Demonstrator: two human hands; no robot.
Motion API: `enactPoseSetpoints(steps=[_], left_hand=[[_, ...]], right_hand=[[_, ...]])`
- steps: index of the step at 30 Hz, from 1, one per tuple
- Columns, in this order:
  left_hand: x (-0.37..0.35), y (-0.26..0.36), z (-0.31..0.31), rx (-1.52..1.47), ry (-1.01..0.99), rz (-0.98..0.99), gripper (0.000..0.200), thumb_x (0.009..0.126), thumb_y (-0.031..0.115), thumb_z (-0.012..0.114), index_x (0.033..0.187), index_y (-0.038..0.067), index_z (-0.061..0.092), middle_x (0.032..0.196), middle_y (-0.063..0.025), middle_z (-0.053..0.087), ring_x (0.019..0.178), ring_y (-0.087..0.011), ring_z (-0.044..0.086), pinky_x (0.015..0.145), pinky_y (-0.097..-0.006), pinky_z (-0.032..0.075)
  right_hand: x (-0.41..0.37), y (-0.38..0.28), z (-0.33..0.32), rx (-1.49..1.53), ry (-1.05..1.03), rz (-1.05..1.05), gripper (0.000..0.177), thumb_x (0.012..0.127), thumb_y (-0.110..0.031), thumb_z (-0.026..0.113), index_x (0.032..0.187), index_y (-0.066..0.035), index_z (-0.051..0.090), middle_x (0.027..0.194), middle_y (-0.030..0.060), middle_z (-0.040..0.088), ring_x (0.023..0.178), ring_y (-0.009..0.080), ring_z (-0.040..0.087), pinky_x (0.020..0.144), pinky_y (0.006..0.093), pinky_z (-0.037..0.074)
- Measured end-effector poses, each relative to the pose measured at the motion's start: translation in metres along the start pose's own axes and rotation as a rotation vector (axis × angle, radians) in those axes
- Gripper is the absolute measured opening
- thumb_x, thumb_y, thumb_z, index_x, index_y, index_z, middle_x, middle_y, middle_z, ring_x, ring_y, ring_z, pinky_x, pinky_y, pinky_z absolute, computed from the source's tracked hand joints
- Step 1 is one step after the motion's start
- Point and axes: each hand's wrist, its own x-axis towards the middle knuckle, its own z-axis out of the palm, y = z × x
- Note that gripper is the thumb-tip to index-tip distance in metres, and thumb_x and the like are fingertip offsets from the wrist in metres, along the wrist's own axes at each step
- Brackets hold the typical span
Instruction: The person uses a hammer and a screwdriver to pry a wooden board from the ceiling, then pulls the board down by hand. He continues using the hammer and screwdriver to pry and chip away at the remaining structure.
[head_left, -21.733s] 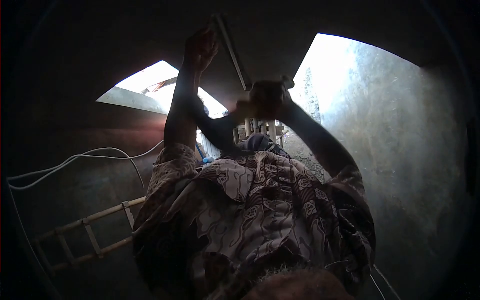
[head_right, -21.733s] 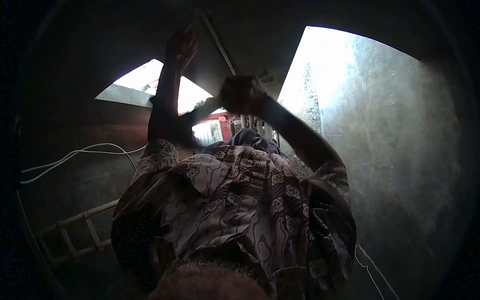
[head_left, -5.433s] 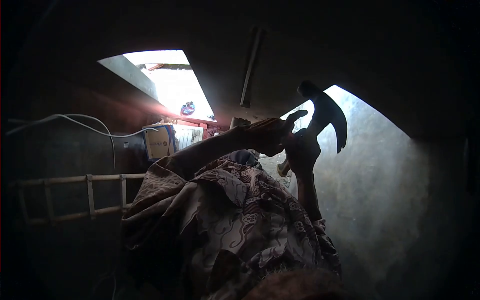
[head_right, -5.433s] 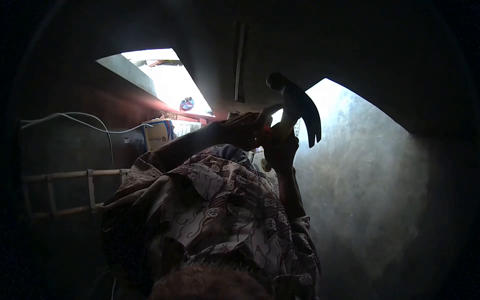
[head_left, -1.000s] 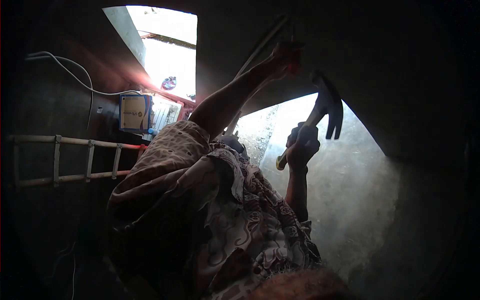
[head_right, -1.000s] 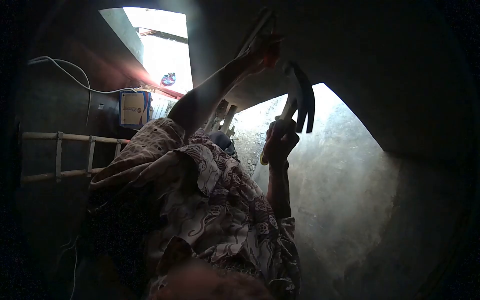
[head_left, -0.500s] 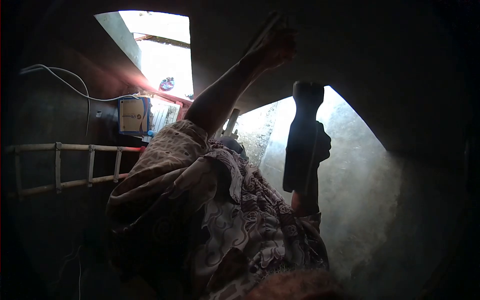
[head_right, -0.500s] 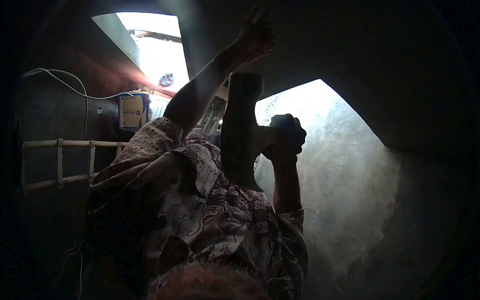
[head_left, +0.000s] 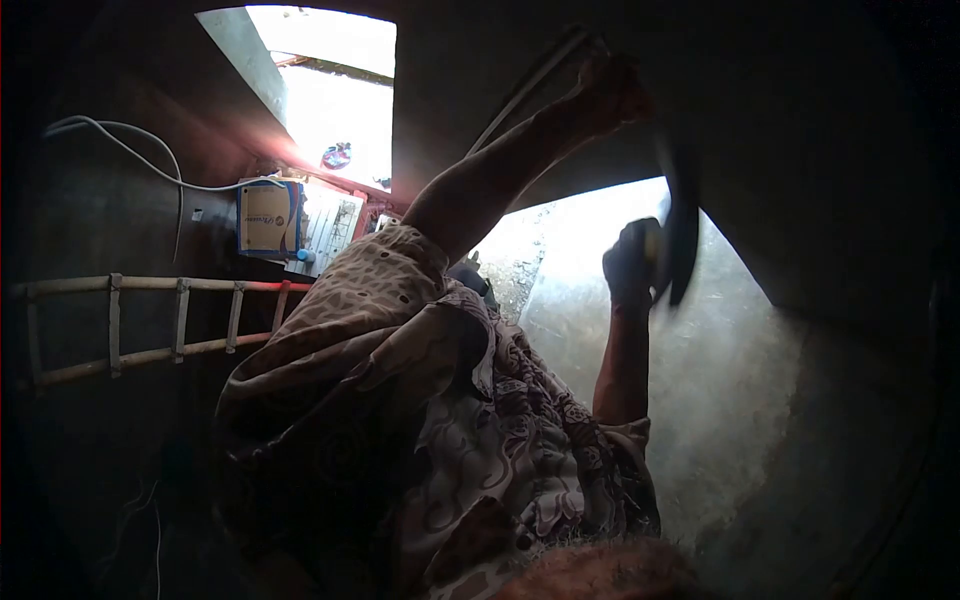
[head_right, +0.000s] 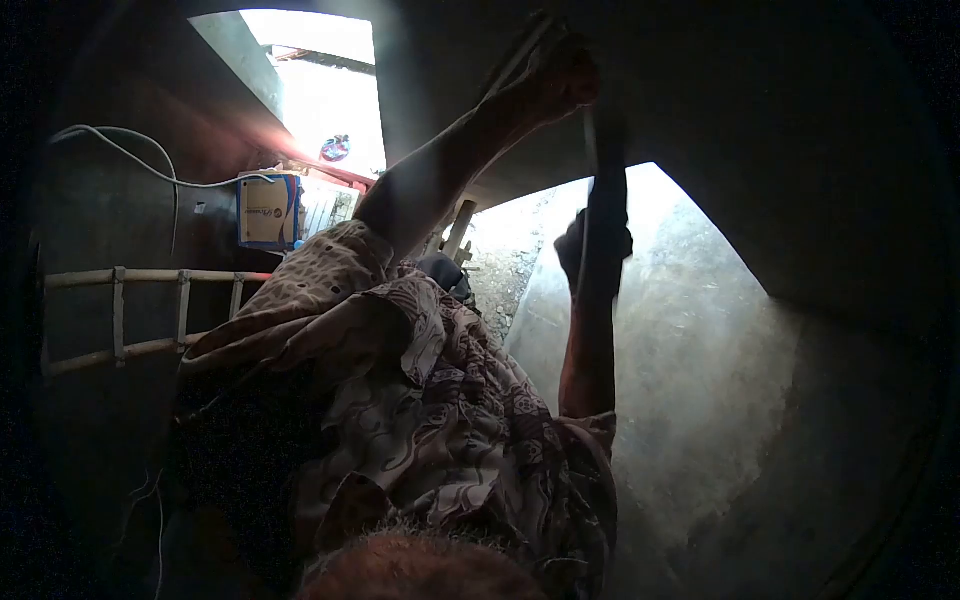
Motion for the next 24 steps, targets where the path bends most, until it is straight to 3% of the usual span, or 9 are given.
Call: enactPoseSetpoints(steps=[1,2,5,7,9,11,13,17,24], left_hand=[[0.020,-0.009,-0.014,0.359,-0.136,0.439,0.023,0.083,0.015,0.047,0.061,0.012,0.039,0.045,-0.0027,0.036,0.036,-0.0145,0.039,0.032,-0.0283,0.027],[0.026,-0.019,-0.024,0.717,-0.264,0.863,0.024,0.084,0.016,0.046,0.062,0.011,0.040,0.044,-0.0039,0.036,0.035,-0.0153,0.039,0.031,-0.0275,0.026],[-0.003,-0.003,0.003,0.129,0.010,0.041,0.016,0.080,0.018,0.050,0.067,0.013,0.043,0.051,-0.0037,0.035,0.041,-0.0142,0.037,0.038,-0.0289,0.027],[-0.004,-0.004,0.014,0.107,0.056,0.081,0.018,0.084,0.020,0.044,0.071,0.008,0.044,0.051,-0.0098,0.044,0.040,-0.0179,0.044,0.035,-0.0286,0.030],[-0.003,-0.009,0.018,0.093,0.093,0.112,0.024,0.087,0.022,0.039,0.074,0.003,0.045,0.052,-0.0159,0.053,0.039,-0.0217,0.051,0.032,-0.0284,0.034],[0.011,-0.015,0.017,0.124,0.179,0.187,0.024,0.089,0.022,0.036,0.086,0.000,0.044,0.061,-0.0207,0.058,0.049,-0.0246,0.058,0.035,-0.0316,0.041],[0.017,-0.023,0.015,0.147,0.152,0.166,0.023,0.089,0.022,0.036,0.091,0.001,0.043,0.064,-0.0197,0.058,0.053,-0.0251,0.060,0.036,-0.0324,0.043],[0.078,-0.033,0.016,0.185,0.153,0.270,0.032,0.089,0.028,0.039,0.097,-0.002,0.048,0.064,-0.0163,0.059,0.048,-0.0233,0.053,0.035,-0.0327,0.040],[0.048,-0.033,0.020,0.120,0.123,0.154,0.029,0.090,0.025,0.038,0.101,-0.001,0.045,0.066,-0.0161,0.059,0.051,-0.0234,0.056,0.037,-0.0335,0.043]], right_hand=[[0.018,0.003,0.005,-0.007,0.097,-0.096,0.006,0.082,-0.009,0.050,0.086,-0.005,0.053,0.062,0.0102,0.053,0.046,0.0244,0.053,0.041,0.0291,0.041],[0.030,-0.011,-0.022,0.419,-0.077,0.490,0.009,0.081,-0.012,0.053,0.078,-0.005,0.057,0.062,0.0110,0.058,0.060,0.0220,0.062,0.044,0.0295,0.043],[0.002,0.001,-0.026,0.580,0.095,0.367,0.017,0.083,-0.016,0.049,0.069,-0.007,0.053,0.052,0.0034,0.048,0.045,0.0133,0.049,0.043,0.0228,0.037],[-0.007,0.001,-0.026,0.960,0.180,0.551,0.013,0.076,-0.013,0.047,0.064,-0.009,0.046,0.058,0.0030,0.045,0.051,0.0142,0.045,0.049,0.0279,0.037],[-0.003,-0.001,-0.013,0.472,0.143,0.159,0.011,0.077,-0.014,0.046,0.067,-0.009,0.048,0.061,0.0049,0.047,0.051,0.0189,0.046,0.048,0.0286,0.037],[0.020,-0.007,-0.017,0.416,-0.092,0.513,0.009,0.078,-0.012,0.050,0.073,-0.004,0.050,0.063,0.0070,0.052,0.054,0.0230,0.054,0.050,0.0335,0.043],[0.018,0.002,-0.025,0.137,-0.138,0.281,0.006,0.078,-0.009,0.050,0.076,-0.004,0.048,0.063,0.0091,0.052,0.055,0.0262,0.054,0.055,0.0368,0.045],[0.031,-0.019,-0.062,0.926,0.061,0.848,0.025,0.090,-0.021,0.039,0.072,-0.004,0.042,0.050,0.0003,0.040,0.036,0.0091,0.042,0.034,0.0230,0.036],[0.011,-0.017,-0.078,1.279,0.251,0.695,0.038,0.091,-0.036,0.035,0.072,-0.004,0.043,0.050,0.0013,0.043,0.035,0.0079,0.040,0.033,0.0222,0.032]])
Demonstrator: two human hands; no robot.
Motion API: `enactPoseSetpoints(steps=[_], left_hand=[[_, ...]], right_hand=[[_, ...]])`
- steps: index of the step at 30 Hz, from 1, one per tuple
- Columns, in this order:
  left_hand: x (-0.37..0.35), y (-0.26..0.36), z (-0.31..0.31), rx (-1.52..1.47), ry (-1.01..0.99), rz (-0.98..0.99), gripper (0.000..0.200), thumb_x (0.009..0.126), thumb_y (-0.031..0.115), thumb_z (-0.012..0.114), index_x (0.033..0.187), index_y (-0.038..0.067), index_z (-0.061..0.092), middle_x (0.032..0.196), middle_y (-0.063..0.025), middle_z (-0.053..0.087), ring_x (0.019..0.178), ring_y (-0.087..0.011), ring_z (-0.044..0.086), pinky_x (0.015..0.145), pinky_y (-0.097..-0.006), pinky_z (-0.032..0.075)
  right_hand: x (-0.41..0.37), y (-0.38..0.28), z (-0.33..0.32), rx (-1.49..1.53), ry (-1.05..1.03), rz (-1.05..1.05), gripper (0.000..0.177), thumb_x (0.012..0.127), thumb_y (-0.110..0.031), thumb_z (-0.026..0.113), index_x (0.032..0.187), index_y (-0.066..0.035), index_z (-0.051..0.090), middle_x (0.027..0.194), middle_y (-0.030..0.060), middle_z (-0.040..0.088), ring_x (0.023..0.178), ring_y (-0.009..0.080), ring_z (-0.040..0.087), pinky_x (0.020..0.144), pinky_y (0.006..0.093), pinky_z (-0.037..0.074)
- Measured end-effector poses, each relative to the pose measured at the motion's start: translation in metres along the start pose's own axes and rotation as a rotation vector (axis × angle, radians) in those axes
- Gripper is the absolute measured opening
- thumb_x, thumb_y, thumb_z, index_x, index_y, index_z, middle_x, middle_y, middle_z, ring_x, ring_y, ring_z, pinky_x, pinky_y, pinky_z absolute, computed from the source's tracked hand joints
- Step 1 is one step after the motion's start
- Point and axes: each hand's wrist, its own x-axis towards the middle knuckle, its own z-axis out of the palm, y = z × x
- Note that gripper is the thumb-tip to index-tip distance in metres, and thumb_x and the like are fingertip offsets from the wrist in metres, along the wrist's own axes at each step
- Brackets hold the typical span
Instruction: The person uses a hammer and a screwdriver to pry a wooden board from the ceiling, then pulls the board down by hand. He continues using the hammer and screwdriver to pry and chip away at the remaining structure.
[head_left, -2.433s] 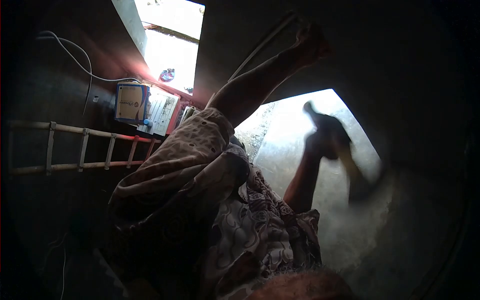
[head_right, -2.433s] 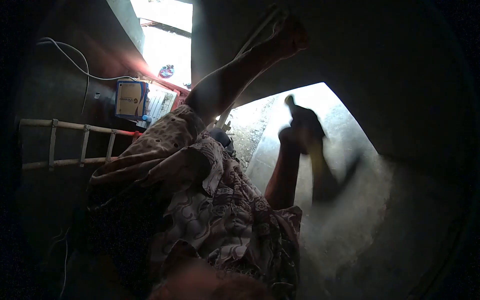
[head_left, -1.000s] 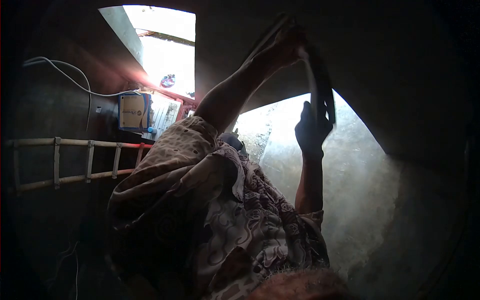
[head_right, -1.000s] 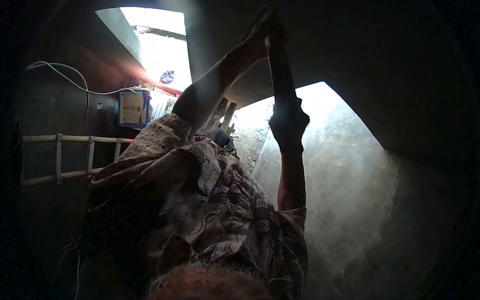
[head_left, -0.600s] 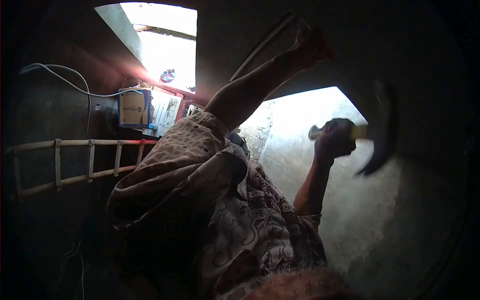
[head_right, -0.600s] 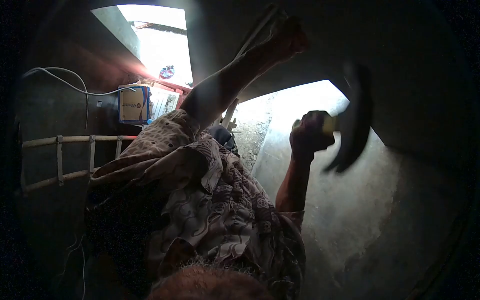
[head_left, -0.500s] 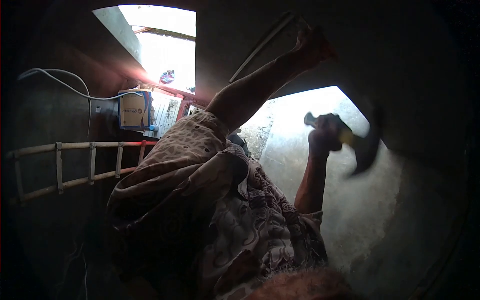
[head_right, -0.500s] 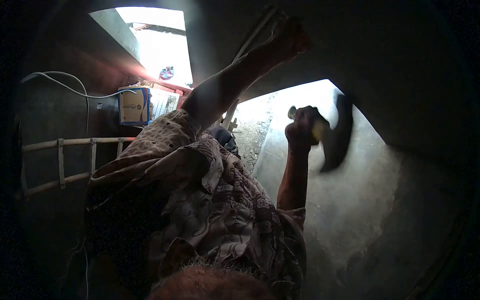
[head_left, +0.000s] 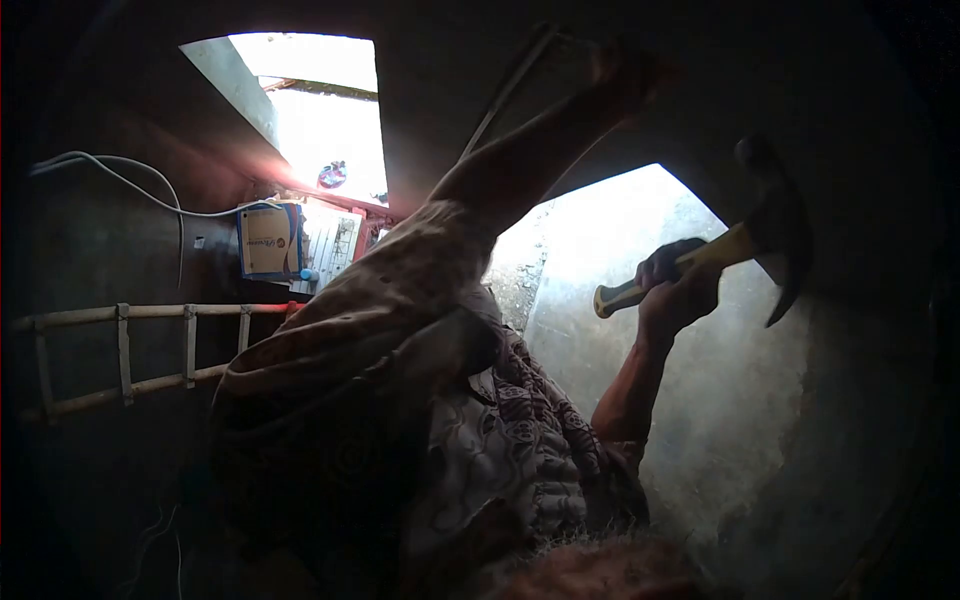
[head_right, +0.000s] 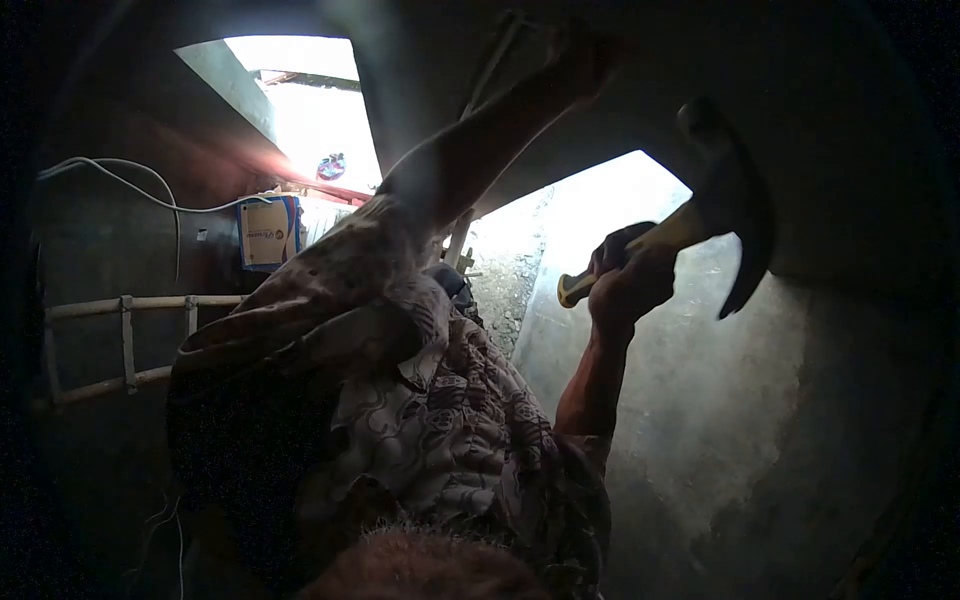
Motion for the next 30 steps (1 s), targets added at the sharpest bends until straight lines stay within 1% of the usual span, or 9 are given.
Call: enactPoseSetpoints(steps=[5,9,11,12,15,19,22,28,30], left_hand=[[-0.101,0.013,-0.077,0.828,-0.046,-0.105,0.028,0.090,0.024,0.042,0.083,0.001,0.058,0.061,-0.0122,0.060,0.044,-0.0182,0.055,0.038,-0.0290,0.044],[-0.125,0.036,-0.102,0.809,-0.093,-0.336,0.029,0.089,0.024,0.045,0.080,-0.001,0.056,0.055,-0.0114,0.057,0.043,-0.0176,0.055,0.038,-0.0291,0.044],[-0.122,0.045,-0.105,0.870,-0.050,-0.247,0.028,0.086,0.023,0.048,0.076,-0.001,0.057,0.054,-0.0088,0.056,0.040,-0.0160,0.054,0.037,-0.0276,0.043],[-0.115,0.046,-0.108,0.793,-0.042,-0.221,0.028,0.086,0.023,0.048,0.075,-0.001,0.057,0.053,-0.0082,0.056,0.042,-0.0150,0.054,0.039,-0.0266,0.042],[-0.108,0.060,-0.098,0.518,-0.083,-0.116,0.028,0.086,0.023,0.050,0.073,-0.001,0.057,0.059,-0.0078,0.058,0.048,-0.0120,0.055,0.041,-0.0249,0.042],[-0.088,0.071,-0.082,0.273,-0.113,0.185,0.024,0.089,0.016,0.044,0.112,0.010,0.046,0.070,-0.0004,0.058,0.049,-0.0080,0.043,0.044,-0.0218,0.039],[-0.057,0.071,-0.089,0.052,-0.247,0.049,0.034,0.090,0.015,0.041,0.123,0.020,0.034,0.063,0.0020,0.053,0.044,-0.0079,0.038,0.040,-0.0215,0.035],[-0.025,0.060,-0.105,-0.201,-0.615,-0.132,0.013,0.092,0.026,0.037,0.092,0.019,0.048,0.050,0.0016,0.037,0.036,-0.0098,0.035,0.033,-0.0236,0.027],[-0.029,0.053,-0.096,-0.098,-0.465,-0.002,0.021,0.091,0.030,0.037,0.105,0.017,0.046,0.053,0.0005,0.043,0.034,-0.0104,0.032,0.031,-0.0252,0.026]], right_hand=[[-0.022,0.025,-0.003,-0.369,-0.040,0.160,0.035,0.091,-0.035,0.036,0.075,-0.006,0.045,0.047,0.0001,0.039,0.035,0.0088,0.035,0.034,0.0231,0.029],[-0.028,0.038,0.002,-0.338,-0.126,0.124,0.025,0.089,-0.024,0.042,0.082,-0.001,0.051,0.051,0.0027,0.044,0.039,0.0103,0.042,0.038,0.0245,0.034],[-0.018,0.045,0.005,-0.752,-0.217,-0.521,0.024,0.086,-0.013,0.042,0.099,0.003,0.055,0.064,0.0082,0.056,0.053,0.0140,0.053,0.047,0.0271,0.040],[-0.016,0.044,0.010,-0.729,-0.227,-0.529,0.018,0.077,-0.007,0.055,0.095,-0.006,0.058,0.075,0.0095,0.057,0.056,0.0217,0.056,0.045,0.0282,0.044],[-0.021,0.033,0.016,-0.816,-0.310,-0.601,0.025,0.067,-0.013,0.064,0.091,-0.010,0.059,0.076,0.0086,0.056,0.055,0.0217,0.056,0.045,0.0287,0.045],[-0.022,0.037,0.006,-0.803,-0.489,-0.422,0.014,0.064,-0.008,0.066,0.077,-0.009,0.060,0.067,0.0056,0.056,0.055,0.0205,0.057,0.048,0.0281,0.046],[-0.019,0.019,0.013,-0.977,-0.543,-0.324,0.017,0.068,-0.021,0.061,0.075,-0.005,0.057,0.066,0.0090,0.060,0.059,0.0267,0.062,0.055,0.0326,0.050],[-0.017,0.025,0.009,-0.925,-0.461,-0.472,0.015,0.062,-0.008,0.068,0.074,-0.010,0.059,0.069,0.0048,0.057,0.055,0.0192,0.058,0.047,0.0272,0.046],[-0.017,0.026,0.003,-0.887,-0.441,-0.511,0.015,0.062,-0.008,0.067,0.073,-0.010,0.058,0.069,0.0052,0.057,0.055,0.0197,0.058,0.047,0.0274,0.046]])
